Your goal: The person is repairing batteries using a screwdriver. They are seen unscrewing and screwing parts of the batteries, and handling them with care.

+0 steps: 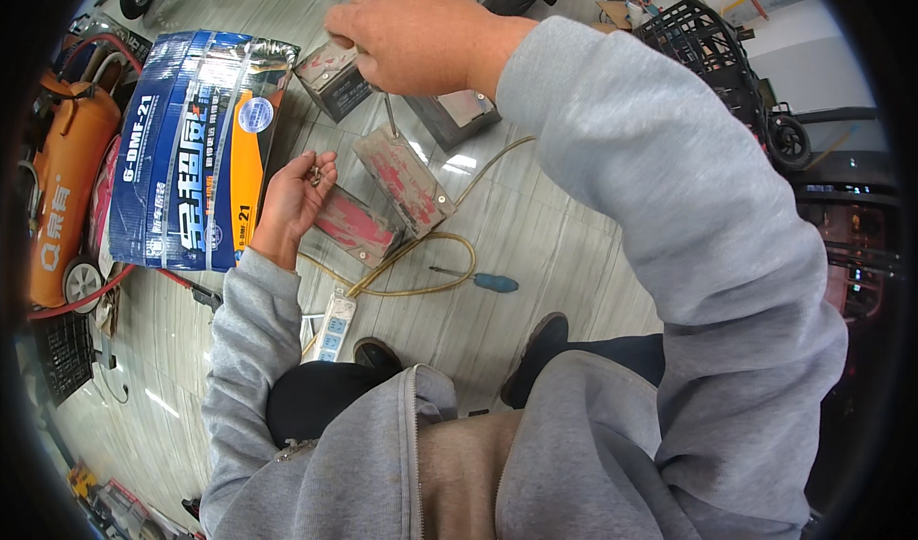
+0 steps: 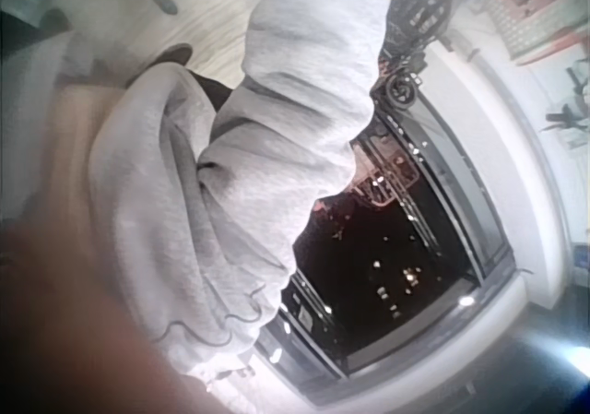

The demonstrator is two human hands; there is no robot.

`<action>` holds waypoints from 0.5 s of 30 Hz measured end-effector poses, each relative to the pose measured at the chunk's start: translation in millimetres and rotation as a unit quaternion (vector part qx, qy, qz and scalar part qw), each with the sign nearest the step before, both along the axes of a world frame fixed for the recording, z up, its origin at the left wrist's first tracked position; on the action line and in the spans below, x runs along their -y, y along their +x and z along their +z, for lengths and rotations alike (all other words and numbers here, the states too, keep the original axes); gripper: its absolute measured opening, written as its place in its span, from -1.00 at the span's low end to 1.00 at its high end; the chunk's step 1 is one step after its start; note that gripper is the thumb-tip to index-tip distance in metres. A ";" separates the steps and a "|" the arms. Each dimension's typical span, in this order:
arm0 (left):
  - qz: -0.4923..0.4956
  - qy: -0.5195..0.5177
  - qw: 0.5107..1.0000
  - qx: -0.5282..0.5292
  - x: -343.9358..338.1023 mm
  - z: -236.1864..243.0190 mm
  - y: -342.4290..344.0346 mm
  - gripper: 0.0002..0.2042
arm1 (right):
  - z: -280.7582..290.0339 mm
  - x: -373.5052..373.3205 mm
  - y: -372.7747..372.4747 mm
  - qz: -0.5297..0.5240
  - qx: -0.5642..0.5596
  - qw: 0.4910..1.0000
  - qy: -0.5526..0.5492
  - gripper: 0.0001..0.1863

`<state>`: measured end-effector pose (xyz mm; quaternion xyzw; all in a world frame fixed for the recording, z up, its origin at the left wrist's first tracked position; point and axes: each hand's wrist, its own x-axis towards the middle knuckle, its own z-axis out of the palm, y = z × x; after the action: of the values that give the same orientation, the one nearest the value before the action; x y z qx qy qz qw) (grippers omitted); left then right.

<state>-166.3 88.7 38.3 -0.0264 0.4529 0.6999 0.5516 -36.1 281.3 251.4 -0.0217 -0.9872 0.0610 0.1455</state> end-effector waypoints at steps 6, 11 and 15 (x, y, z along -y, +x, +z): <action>-0.025 0.012 0.999 -0.018 2.4 2.3 5.3 -0.82 | -4.8 5.8 3.8 -0.116 0.073 0.990 0.027 -0.77; -0.033 0.012 0.998 -0.049 0.7 1.5 11.6 -0.83 | -0.2 4.5 2.9 -0.059 0.138 0.988 0.047 -0.73; -0.072 0.014 0.996 -0.058 -0.8 2.3 19.6 -0.79 | -0.7 4.6 3.2 -0.126 0.139 0.982 0.026 -0.69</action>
<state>-146.7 89.5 40.6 0.0547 0.4750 0.6654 0.5733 -32.9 276.7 250.7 -0.1507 -0.9884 0.0132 0.0135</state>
